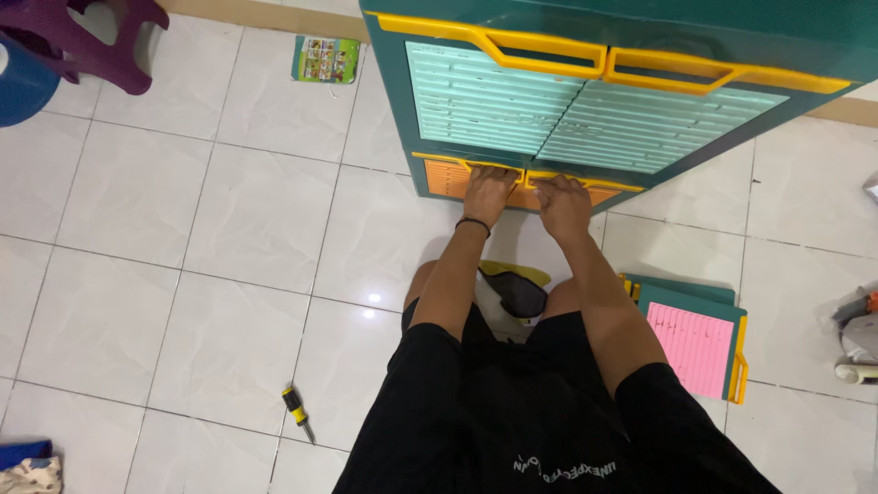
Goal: The person kneels on the floor and assembles a multi-colored plastic storage unit. They remove several drawer fronts, then reattach them to the main body of the unit, aligning the handles and snapping them into place.
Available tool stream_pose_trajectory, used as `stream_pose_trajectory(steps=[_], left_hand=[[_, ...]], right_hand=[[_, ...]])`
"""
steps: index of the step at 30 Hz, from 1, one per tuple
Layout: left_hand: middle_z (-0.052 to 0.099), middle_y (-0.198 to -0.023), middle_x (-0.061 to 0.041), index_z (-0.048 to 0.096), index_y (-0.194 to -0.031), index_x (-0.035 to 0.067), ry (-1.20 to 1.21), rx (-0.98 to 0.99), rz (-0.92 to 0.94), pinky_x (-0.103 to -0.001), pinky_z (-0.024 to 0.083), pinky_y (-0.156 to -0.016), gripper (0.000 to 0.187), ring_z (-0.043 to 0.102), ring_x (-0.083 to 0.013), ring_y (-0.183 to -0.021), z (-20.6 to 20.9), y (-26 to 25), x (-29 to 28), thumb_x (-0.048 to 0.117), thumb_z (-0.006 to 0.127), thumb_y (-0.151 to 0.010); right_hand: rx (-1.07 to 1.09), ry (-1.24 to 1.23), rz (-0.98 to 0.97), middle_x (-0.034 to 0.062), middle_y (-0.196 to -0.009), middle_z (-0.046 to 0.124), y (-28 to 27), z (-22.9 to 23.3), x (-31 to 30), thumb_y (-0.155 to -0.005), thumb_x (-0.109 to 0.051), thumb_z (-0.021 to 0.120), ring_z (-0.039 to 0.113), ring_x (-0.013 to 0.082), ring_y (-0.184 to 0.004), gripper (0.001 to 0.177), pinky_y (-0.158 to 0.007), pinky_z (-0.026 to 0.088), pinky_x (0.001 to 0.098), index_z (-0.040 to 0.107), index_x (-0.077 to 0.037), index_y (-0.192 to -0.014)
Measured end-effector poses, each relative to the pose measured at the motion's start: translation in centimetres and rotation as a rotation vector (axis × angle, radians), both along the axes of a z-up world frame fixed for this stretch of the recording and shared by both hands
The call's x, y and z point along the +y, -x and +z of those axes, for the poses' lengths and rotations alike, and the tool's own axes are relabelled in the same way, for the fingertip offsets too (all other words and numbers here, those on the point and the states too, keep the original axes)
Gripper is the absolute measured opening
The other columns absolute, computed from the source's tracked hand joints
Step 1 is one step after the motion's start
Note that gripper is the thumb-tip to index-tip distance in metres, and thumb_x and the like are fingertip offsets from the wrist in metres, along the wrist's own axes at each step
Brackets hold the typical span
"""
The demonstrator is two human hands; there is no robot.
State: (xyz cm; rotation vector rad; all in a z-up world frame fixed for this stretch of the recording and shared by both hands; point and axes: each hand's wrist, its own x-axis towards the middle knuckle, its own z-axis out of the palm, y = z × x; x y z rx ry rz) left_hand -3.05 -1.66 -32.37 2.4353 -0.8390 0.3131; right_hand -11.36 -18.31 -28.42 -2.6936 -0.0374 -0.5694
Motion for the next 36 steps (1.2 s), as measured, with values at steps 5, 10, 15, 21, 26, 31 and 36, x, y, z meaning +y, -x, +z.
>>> stream_pose_trajectory(steps=[5,10,15,21,26,31,36], left_hand=[[0.073,-0.1,-0.007,0.075,-0.105,0.013,0.013,-0.037,0.026,-0.042,0.043,-0.097,0.02,0.065,-0.0238,-0.104,0.2,0.3,0.1,0.012,0.061,-0.092],[0.071,-0.107,-0.01,0.071,-0.109,0.008,0.08,0.022,-0.027,-0.045,0.039,-0.102,0.027,0.06,-0.0276,-0.112,1.2,0.8,0.4,0.018,0.071,-0.085],[0.068,-0.112,-0.011,0.069,-0.117,0.008,0.197,0.099,-0.108,-0.046,0.039,-0.107,0.027,0.059,-0.0302,-0.116,2.4,1.4,1.9,0.014,0.072,-0.091],[0.066,-0.121,-0.012,0.065,-0.115,0.006,0.319,-0.115,-0.059,-0.05,0.038,-0.114,0.031,0.06,-0.0327,-0.119,2.2,5.0,4.0,0.013,0.078,-0.087],[0.067,-0.129,-0.013,0.067,-0.124,0.005,0.174,-0.017,-0.116,-0.051,0.036,-0.112,0.038,0.059,-0.0325,-0.123,-1.3,7.3,7.5,0.015,0.077,-0.088],[0.073,-0.12,-0.009,0.069,-0.117,0.008,0.129,0.18,-0.03,-0.052,0.036,-0.116,0.025,0.064,-0.0289,-0.115,-3.1,10.7,11.0,0.016,0.073,-0.094],[0.076,-0.111,-0.012,0.07,-0.119,0.002,0.198,0.467,0.129,-0.041,0.052,-0.098,0.024,0.07,-0.0267,-0.105,-2.2,13.8,11.3,0.013,0.07,-0.098]], right_hand=[[-0.021,-0.009,0.012,0.0041,-0.097,0.071,-0.2,-0.1,0.1,-0.091,-0.018,0.075,0.063,0.029,-0.088,0.018,-0.082,0.051,0.0414,0.081,-0.015,-0.108],[-0.02,-0.036,-0.008,0.005,-0.097,0.071,-0.1,0.1,0.3,-0.089,-0.017,0.076,0.062,0.0299,-0.088,0.019,-0.081,0.051,0.042,0.081,-0.015,-0.107],[-0.079,-0.088,0.009,0.0074,-0.101,0.07,0.6,0.7,0.9,-0.091,-0.013,0.076,0.063,0.032,-0.093,0.018,-0.085,0.051,0.0428,0.079,-0.013,-0.11],[-0.271,-0.224,0.049,0.0142,-0.13,0.066,5.1,-0.4,-0.6,-0.09,0.001,0.07,0.063,0.0355,-0.118,0.029,-0.101,0.051,0.0444,0.071,-0.006,-0.118],[-0.079,-0.302,-0.222,0.015,-0.132,0.068,13.9,-5.7,-8.4,-0.089,-0.005,0.074,0.066,0.0348,-0.114,0.029,-0.1,0.051,0.0432,0.073,-0.008,-0.118],[0.179,-0.723,-1.05,0.021,-0.128,0.067,28.9,-10.0,-15.0,-0.087,-0.026,0.077,0.067,0.0361,-0.111,0.05,-0.095,0.054,0.0435,0.067,-0.003,-0.13],[0.38,-0.896,-1.611,0.0319,-0.129,0.063,40.6,-12.4,-15.4,-0.079,-0.041,0.085,0.063,0.0419,-0.117,0.079,-0.097,0.052,0.0452,0.059,0.01,-0.133]])
